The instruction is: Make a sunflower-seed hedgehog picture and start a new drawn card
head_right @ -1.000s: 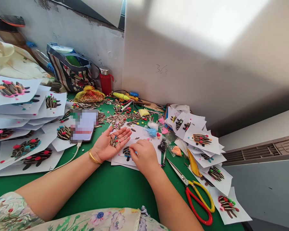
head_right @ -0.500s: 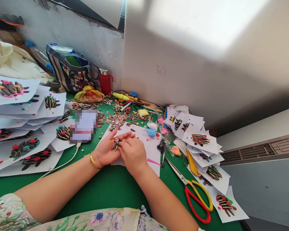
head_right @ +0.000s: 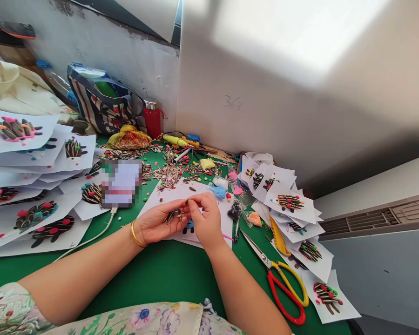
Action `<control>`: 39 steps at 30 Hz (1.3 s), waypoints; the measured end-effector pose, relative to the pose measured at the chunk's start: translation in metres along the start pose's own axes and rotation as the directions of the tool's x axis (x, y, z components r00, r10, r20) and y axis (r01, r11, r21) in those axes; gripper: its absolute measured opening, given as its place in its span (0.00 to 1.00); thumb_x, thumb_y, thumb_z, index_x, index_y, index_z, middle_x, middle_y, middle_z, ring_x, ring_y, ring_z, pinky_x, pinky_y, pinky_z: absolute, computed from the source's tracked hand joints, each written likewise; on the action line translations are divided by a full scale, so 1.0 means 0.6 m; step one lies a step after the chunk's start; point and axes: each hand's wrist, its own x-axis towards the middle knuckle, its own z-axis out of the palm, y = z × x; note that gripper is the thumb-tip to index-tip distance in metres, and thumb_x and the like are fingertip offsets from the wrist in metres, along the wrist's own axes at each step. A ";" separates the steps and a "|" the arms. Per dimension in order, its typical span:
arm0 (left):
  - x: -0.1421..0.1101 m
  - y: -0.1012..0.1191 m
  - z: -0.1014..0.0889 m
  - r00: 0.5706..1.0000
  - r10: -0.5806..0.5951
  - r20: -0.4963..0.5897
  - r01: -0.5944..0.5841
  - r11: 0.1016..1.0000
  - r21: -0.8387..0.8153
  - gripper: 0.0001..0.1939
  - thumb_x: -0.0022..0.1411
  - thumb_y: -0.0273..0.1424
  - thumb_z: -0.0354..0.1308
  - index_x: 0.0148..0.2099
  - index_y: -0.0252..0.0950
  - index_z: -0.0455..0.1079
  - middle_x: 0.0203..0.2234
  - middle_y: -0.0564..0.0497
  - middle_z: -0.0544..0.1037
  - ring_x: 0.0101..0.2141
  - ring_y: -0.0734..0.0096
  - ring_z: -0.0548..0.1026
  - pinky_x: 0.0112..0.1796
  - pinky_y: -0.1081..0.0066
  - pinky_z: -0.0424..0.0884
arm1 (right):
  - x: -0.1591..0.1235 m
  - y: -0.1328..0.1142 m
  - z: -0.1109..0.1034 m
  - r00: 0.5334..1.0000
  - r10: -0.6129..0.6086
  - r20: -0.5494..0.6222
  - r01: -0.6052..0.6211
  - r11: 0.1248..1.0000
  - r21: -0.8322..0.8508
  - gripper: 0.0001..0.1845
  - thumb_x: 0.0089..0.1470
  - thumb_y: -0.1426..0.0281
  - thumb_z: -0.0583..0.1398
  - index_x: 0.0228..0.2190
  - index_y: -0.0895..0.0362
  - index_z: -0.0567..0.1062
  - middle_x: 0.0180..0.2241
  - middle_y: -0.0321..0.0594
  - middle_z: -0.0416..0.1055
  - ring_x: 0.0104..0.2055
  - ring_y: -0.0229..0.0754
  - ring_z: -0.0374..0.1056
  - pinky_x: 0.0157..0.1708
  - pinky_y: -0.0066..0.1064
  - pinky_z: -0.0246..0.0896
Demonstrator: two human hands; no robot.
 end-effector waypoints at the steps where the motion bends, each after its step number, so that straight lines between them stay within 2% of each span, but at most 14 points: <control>1: -0.001 -0.001 0.000 1.000 0.000 0.004 0.000 1.000 0.028 0.06 0.65 0.23 0.55 0.40 0.29 0.73 0.30 0.46 0.78 0.31 0.74 0.78 0.33 0.77 0.75 | -0.001 0.001 0.001 1.000 0.004 0.009 -0.004 1.000 0.014 0.07 0.58 0.70 0.57 0.32 0.54 0.75 0.33 0.39 0.69 0.38 0.41 0.67 0.38 0.34 0.64; 6: -0.002 -0.005 0.001 0.999 0.053 -0.009 -0.053 0.997 0.057 0.06 0.64 0.21 0.54 0.40 0.29 0.73 0.29 0.48 0.76 0.28 0.77 0.75 0.29 0.79 0.74 | -0.006 0.000 0.007 0.999 -0.021 0.049 0.021 1.000 0.002 0.04 0.55 0.70 0.59 0.33 0.53 0.75 0.34 0.38 0.70 0.38 0.41 0.66 0.38 0.33 0.63; 8: -0.002 -0.001 0.002 0.999 0.039 -0.019 -0.038 0.998 0.046 0.05 0.64 0.22 0.55 0.39 0.28 0.73 0.29 0.47 0.75 0.29 0.76 0.76 0.29 0.79 0.74 | -0.006 0.002 0.005 0.999 -0.013 0.041 0.013 1.000 0.012 0.04 0.55 0.69 0.59 0.34 0.54 0.75 0.35 0.39 0.72 0.39 0.41 0.67 0.38 0.33 0.63; 11: 0.001 0.015 0.001 0.996 0.049 -0.078 -0.051 0.998 -0.033 0.07 0.65 0.26 0.56 0.41 0.28 0.73 0.29 0.46 0.75 0.32 0.73 0.77 0.29 0.78 0.74 | -0.005 0.014 -0.013 0.998 0.055 0.022 -0.056 0.997 0.047 0.08 0.58 0.67 0.57 0.38 0.54 0.74 0.38 0.40 0.74 0.38 0.41 0.68 0.36 0.32 0.63; 13: 0.004 0.028 -0.002 0.984 0.109 -0.140 -0.125 0.985 -0.116 0.08 0.65 0.27 0.54 0.42 0.28 0.72 0.29 0.46 0.74 0.32 0.72 0.77 0.28 0.79 0.74 | -0.003 0.023 -0.033 0.994 0.098 0.044 -0.098 0.995 -0.008 0.09 0.58 0.67 0.57 0.39 0.54 0.75 0.37 0.40 0.75 0.35 0.40 0.68 0.34 0.31 0.63; 15: 0.007 0.041 -0.007 0.968 0.162 -0.190 -0.196 0.965 -0.176 0.08 0.66 0.27 0.53 0.42 0.28 0.72 0.27 0.47 0.73 0.31 0.73 0.76 0.27 0.79 0.73 | -0.001 0.031 -0.054 0.978 0.135 0.158 -0.111 0.982 -0.153 0.09 0.57 0.68 0.58 0.37 0.54 0.77 0.37 0.38 0.75 0.35 0.39 0.68 0.34 0.31 0.62; 18: 0.013 0.052 -0.014 0.944 0.204 -0.258 -0.258 0.946 -0.196 0.07 0.65 0.25 0.53 0.41 0.28 0.72 0.27 0.47 0.73 0.30 0.72 0.76 0.27 0.77 0.74 | 0.000 0.037 -0.075 0.918 0.211 0.336 -0.103 0.945 -0.312 0.10 0.56 0.71 0.57 0.37 0.52 0.79 0.37 0.37 0.75 0.36 0.39 0.68 0.36 0.31 0.62; 21: 0.018 0.054 -0.018 0.928 0.216 -0.303 -0.281 0.941 -0.190 0.07 0.64 0.24 0.52 0.40 0.28 0.71 0.26 0.47 0.72 0.30 0.72 0.76 0.29 0.75 0.76 | -0.003 0.036 -0.079 0.853 0.256 0.455 -0.053 0.909 -0.413 0.11 0.55 0.72 0.58 0.37 0.51 0.79 0.37 0.36 0.75 0.38 0.39 0.69 0.39 0.31 0.61; 23: 0.020 0.053 -0.018 0.924 0.219 -0.313 -0.286 0.939 -0.190 0.07 0.64 0.23 0.52 0.40 0.28 0.71 0.26 0.47 0.72 0.30 0.72 0.76 0.30 0.75 0.76 | -0.006 0.036 -0.075 0.831 0.256 0.494 0.001 0.887 -0.462 0.11 0.55 0.72 0.58 0.36 0.50 0.80 0.38 0.36 0.75 0.39 0.39 0.69 0.40 0.31 0.60; 28: 0.020 0.051 -0.016 0.922 0.218 -0.319 -0.289 0.937 -0.195 0.08 0.64 0.23 0.51 0.40 0.27 0.72 0.26 0.47 0.72 0.29 0.72 0.76 0.30 0.74 0.77 | -0.009 0.041 -0.065 0.841 0.252 0.479 0.046 0.848 -0.528 0.10 0.57 0.71 0.57 0.37 0.51 0.79 0.35 0.37 0.73 0.36 0.39 0.68 0.37 0.30 0.59; 32: 0.020 0.051 -0.016 0.922 0.217 -0.321 -0.290 0.936 -0.200 0.08 0.64 0.23 0.51 0.40 0.27 0.72 0.26 0.47 0.72 0.29 0.72 0.76 0.31 0.73 0.77 | -0.010 0.043 -0.064 0.834 0.246 0.494 0.058 0.852 -0.520 0.09 0.53 0.76 0.57 0.33 0.54 0.77 0.33 0.36 0.73 0.34 0.38 0.67 0.35 0.28 0.58; 39: 0.021 0.050 -0.017 0.923 0.214 -0.319 -0.288 0.935 -0.205 0.08 0.64 0.23 0.52 0.41 0.27 0.72 0.26 0.47 0.72 0.29 0.72 0.76 0.31 0.72 0.78 | -0.013 0.046 -0.061 0.850 0.212 0.482 0.101 0.832 -0.545 0.11 0.52 0.76 0.59 0.34 0.51 0.78 0.36 0.35 0.73 0.34 0.36 0.68 0.34 0.27 0.57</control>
